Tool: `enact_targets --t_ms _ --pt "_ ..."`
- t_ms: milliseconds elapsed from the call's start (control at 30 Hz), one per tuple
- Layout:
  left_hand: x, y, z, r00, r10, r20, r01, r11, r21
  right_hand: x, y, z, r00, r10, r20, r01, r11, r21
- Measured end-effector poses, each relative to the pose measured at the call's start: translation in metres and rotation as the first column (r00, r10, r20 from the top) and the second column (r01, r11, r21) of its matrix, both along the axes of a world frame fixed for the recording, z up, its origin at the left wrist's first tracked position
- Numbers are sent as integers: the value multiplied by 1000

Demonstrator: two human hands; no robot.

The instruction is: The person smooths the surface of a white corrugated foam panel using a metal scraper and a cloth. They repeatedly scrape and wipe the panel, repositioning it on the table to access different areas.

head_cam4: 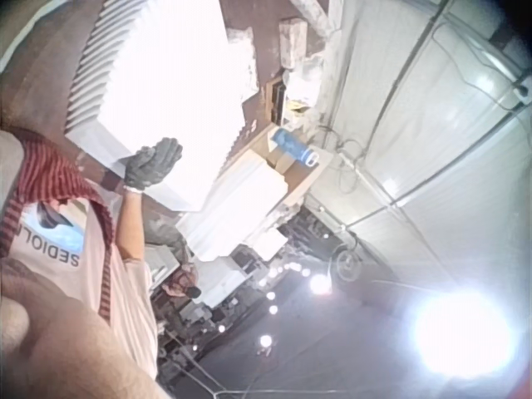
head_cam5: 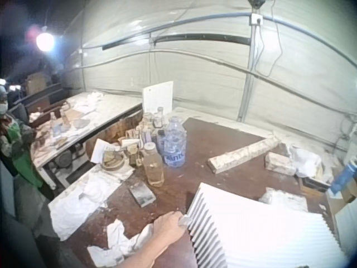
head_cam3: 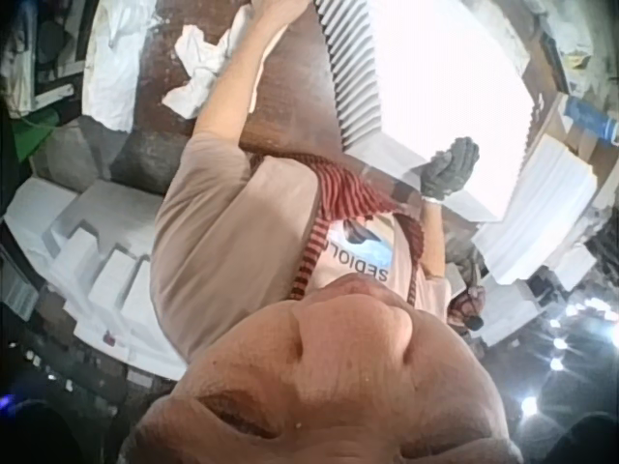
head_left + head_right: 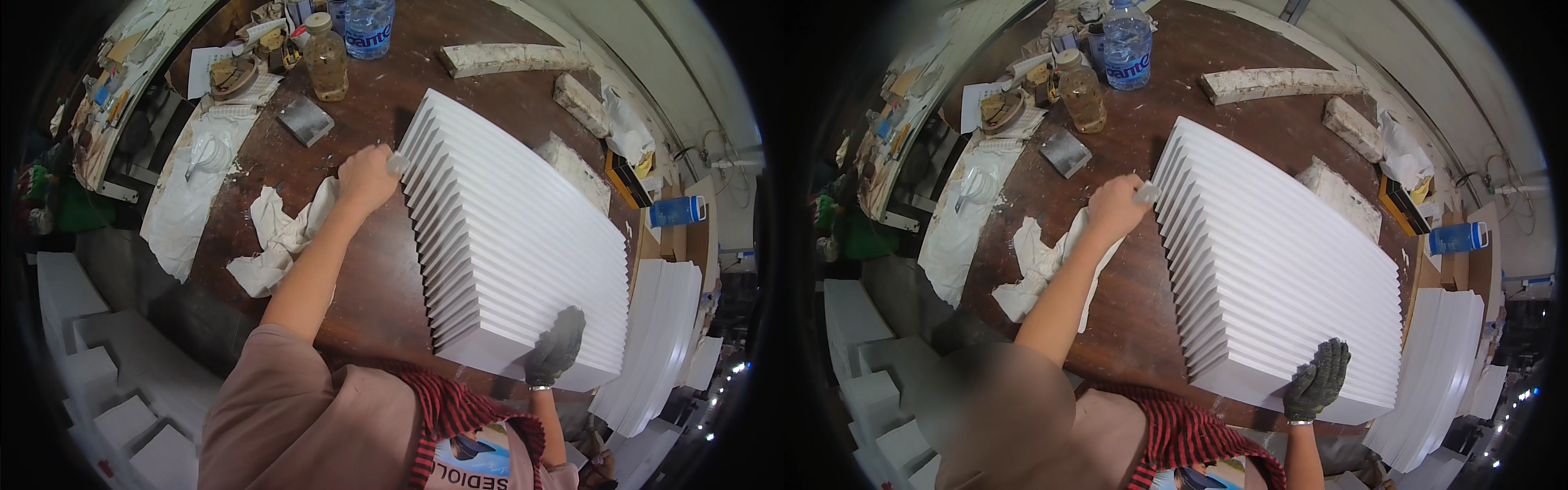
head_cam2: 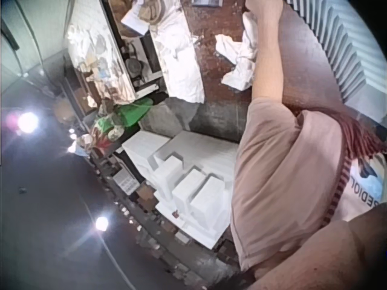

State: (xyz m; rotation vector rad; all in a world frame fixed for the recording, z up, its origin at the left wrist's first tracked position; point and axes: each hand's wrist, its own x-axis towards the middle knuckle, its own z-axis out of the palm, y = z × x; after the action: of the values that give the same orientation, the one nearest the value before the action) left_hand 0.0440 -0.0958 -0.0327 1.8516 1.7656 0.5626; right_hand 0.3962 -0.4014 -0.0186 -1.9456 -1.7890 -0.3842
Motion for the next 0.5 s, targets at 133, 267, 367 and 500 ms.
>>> enact_targets --t_ms 133,267,367,500 --pt "14 23 7 978 68 198 -121 956 266 -2 0 1 1000 -5 -22 4 1000 -11" --pt "33 22 3 963 -5 268 -84 944 320 -3 0 2 1000 -13 -16 13 999 -30" --pt "21 6 0 997 71 -7 -71 995 -63 -2 0 4 1000 -1 -19 0 1000 -16" --pt "14 11 3 982 135 133 -149 984 98 -3 0 2 1000 -14 -6 14 1000 -19"
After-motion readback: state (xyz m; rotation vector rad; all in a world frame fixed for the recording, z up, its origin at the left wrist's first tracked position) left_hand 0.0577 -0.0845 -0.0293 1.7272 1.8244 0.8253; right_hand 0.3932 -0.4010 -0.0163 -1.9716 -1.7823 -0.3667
